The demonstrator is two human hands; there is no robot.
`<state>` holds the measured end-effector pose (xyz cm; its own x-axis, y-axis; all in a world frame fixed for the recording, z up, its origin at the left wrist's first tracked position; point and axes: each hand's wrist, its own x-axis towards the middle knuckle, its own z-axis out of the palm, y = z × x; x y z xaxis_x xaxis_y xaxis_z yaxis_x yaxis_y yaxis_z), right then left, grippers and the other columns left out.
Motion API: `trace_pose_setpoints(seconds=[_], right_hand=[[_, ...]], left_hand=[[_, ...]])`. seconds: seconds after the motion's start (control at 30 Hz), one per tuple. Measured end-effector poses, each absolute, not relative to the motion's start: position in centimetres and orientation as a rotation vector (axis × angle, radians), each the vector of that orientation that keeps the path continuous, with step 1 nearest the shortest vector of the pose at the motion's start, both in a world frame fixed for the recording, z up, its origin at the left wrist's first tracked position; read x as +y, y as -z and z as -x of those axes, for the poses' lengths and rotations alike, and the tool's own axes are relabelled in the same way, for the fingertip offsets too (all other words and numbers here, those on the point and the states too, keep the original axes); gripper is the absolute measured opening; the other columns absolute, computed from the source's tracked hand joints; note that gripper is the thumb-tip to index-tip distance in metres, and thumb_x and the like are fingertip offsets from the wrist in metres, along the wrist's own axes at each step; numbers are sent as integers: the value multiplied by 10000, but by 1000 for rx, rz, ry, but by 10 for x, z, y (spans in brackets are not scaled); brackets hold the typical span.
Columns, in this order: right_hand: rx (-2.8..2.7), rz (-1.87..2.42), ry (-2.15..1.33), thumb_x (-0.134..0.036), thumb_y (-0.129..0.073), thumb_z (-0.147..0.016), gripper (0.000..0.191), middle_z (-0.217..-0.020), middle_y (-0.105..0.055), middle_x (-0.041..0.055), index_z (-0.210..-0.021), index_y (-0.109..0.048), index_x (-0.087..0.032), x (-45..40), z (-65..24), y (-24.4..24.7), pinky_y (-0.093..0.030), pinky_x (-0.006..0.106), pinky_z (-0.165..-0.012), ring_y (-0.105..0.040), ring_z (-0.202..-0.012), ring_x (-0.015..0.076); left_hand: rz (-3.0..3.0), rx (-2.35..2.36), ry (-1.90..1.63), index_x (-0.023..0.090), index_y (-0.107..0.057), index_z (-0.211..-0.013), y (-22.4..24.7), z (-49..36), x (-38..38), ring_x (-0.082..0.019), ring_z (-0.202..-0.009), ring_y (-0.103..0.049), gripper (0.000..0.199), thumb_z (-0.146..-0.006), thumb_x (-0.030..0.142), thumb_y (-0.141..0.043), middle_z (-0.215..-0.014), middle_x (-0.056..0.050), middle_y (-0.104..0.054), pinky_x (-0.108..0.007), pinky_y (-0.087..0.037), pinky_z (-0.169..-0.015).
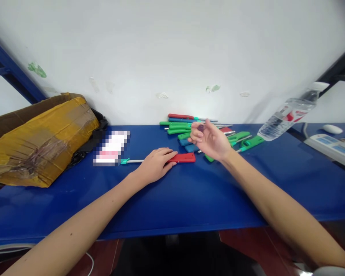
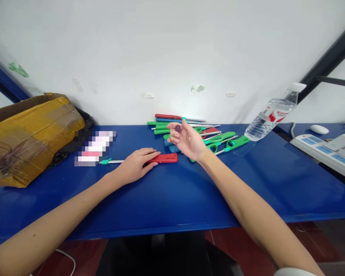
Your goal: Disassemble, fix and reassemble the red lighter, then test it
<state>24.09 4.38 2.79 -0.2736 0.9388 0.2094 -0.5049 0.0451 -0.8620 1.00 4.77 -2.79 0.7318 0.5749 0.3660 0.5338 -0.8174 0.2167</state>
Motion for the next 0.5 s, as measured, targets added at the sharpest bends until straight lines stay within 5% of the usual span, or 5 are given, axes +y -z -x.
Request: trace_pose_setpoints(seconds=[0.33, 0.5], right_hand=[[-1408, 718, -1151, -503, -784, -758, 301, -828, -733, 30, -816, -732, -212, 48, -251, -23, -545, 345, -845, -698, -848, 195], [-1342, 752, -1074, -513, -832, -691, 397, -841, -754, 26, -752, -567, -223, 47, -243, -26, -558, 384, -853, -716, -860, 208]], left_hand=[[-2818, 848, -653, 112, -595, -1322, 28, -11, 49, -292, -1213, -576, 380, -988, 273, -513, -1287, -162, -629, -459, -474, -1036], [-2792, 846, -657, 116, -598, -1316, 27, -11, 49, -293, -1202, -578, 379, -986, 283, -519, -1283, -164, -629, -464, -479, -1023]])
